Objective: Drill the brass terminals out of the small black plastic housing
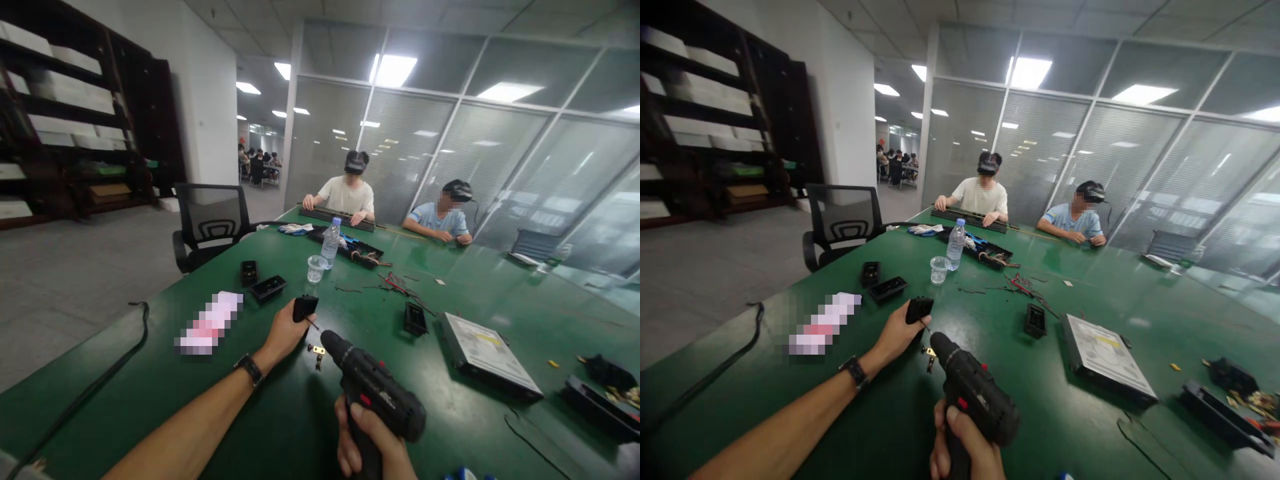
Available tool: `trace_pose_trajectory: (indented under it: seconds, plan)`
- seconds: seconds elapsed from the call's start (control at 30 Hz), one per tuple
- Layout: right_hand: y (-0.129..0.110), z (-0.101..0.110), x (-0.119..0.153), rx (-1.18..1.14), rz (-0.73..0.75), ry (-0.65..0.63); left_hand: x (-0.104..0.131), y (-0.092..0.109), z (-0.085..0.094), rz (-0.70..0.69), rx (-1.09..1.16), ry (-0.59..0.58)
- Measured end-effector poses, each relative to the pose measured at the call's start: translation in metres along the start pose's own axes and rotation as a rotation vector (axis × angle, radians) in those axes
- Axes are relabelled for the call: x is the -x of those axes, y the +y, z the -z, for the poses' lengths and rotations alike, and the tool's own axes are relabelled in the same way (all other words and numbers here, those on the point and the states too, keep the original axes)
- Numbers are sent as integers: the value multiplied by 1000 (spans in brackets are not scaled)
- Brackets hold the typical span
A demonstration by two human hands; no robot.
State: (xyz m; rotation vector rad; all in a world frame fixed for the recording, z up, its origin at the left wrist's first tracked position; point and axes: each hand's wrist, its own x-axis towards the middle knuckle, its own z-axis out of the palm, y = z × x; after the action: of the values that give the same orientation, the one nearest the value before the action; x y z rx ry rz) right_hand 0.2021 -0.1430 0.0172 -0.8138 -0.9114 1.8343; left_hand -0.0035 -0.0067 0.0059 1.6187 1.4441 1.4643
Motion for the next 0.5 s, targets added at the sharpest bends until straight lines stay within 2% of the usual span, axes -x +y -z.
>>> trace_pose_trajectory:
  seconds: [0.23, 0.5]
  plan:
    - [-12, -6, 7, 30, 12, -14, 0, 2, -1, -19, -48, 12]
    - [-16, -6, 11, 20, -6, -41, 0, 0, -1, -11, -45, -4]
